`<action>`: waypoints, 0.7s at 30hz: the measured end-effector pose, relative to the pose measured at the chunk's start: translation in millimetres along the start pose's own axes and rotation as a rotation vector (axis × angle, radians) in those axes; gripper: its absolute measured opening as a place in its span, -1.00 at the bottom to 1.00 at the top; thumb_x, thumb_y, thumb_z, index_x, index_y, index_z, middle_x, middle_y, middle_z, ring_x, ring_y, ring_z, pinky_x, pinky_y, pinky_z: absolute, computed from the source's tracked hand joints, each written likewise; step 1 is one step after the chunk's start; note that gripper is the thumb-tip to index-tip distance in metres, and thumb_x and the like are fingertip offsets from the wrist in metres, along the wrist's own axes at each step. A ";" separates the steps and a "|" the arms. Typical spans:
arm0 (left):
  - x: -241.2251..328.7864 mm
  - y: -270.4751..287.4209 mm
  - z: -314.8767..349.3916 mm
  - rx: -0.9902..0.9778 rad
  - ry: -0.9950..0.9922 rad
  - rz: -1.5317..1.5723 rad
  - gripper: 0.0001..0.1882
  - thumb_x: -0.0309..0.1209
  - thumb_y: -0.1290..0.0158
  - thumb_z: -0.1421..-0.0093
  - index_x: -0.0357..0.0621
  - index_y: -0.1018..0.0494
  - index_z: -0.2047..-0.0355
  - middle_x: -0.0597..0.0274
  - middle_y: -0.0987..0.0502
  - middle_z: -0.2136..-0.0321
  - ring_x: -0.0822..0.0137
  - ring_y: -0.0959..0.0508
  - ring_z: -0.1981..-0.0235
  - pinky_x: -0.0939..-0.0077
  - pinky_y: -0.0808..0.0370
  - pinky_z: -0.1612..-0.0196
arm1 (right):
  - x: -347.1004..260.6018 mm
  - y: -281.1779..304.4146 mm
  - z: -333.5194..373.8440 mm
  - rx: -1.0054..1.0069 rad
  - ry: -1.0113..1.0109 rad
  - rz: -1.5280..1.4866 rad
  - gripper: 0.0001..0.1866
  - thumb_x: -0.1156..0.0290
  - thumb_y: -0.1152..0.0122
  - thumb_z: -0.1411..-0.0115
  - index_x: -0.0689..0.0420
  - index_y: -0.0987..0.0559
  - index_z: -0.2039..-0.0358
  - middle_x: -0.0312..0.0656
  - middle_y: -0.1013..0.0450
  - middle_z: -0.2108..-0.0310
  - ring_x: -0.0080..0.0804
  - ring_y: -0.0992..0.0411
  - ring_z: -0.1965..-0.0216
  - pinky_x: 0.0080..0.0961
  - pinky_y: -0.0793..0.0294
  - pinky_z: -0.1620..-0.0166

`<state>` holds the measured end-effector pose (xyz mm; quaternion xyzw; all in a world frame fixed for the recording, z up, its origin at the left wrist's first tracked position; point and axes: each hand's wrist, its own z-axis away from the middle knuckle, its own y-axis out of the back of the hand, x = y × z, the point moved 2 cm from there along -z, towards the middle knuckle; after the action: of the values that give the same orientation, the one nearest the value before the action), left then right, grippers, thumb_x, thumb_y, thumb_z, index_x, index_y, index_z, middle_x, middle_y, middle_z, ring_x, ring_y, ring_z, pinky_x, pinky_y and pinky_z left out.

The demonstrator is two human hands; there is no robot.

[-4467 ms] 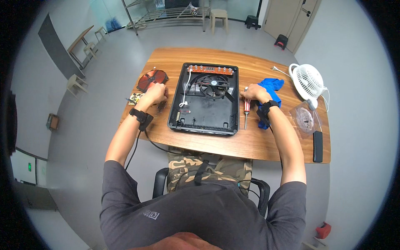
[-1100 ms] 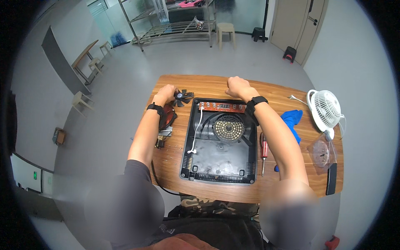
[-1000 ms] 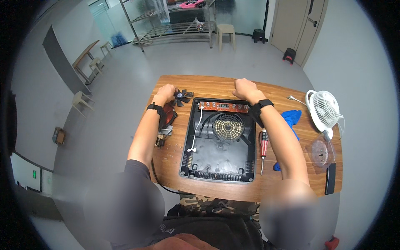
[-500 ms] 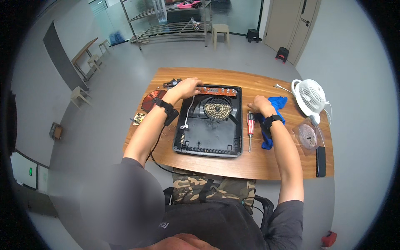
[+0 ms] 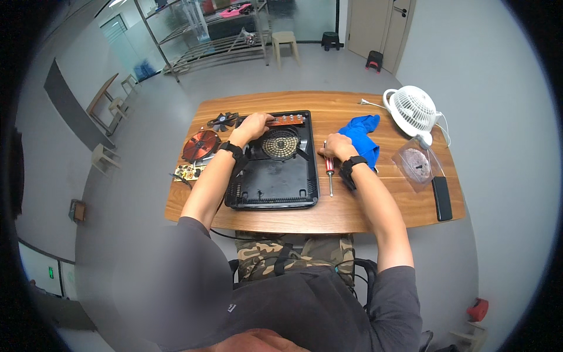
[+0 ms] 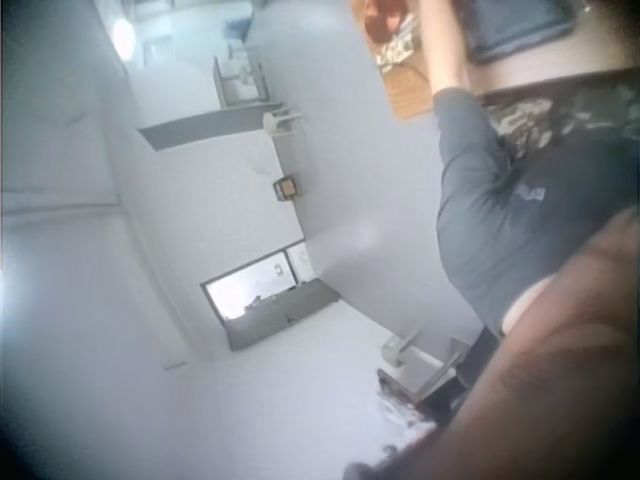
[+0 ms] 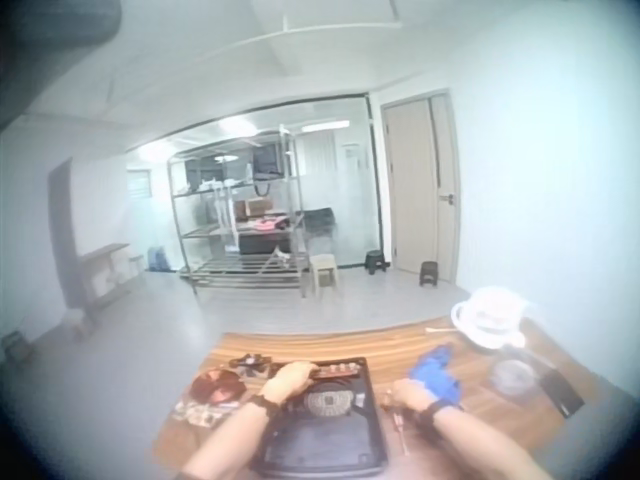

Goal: The person assembles an electronic device on a wooden table. They use a screwdriver to secure components, wipe the device with a blue cloth, and handle a fan and circuit board. The person flips the device over and continues assembling parts.

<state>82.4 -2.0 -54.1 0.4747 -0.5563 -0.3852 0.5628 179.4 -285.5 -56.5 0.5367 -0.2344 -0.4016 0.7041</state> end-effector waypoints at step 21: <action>41.4 13.8 26.9 -0.025 -0.059 -0.093 -0.65 -0.47 -0.17 -0.13 -0.07 -0.62 0.04 -0.01 -0.66 0.19 -0.04 -0.62 0.09 0.13 -0.54 -0.01 | 22.7 141.6 3.8 0.688 0.127 -0.254 -0.49 0.04 -0.32 -0.05 0.28 -0.55 0.24 0.19 -0.58 0.36 0.18 -0.58 0.26 -0.05 -0.60 0.15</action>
<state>57.9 -41.2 -31.9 0.4815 -0.5449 -0.4317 0.5337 233.9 -291.8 76.1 0.7906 -0.2429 -0.3493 0.4404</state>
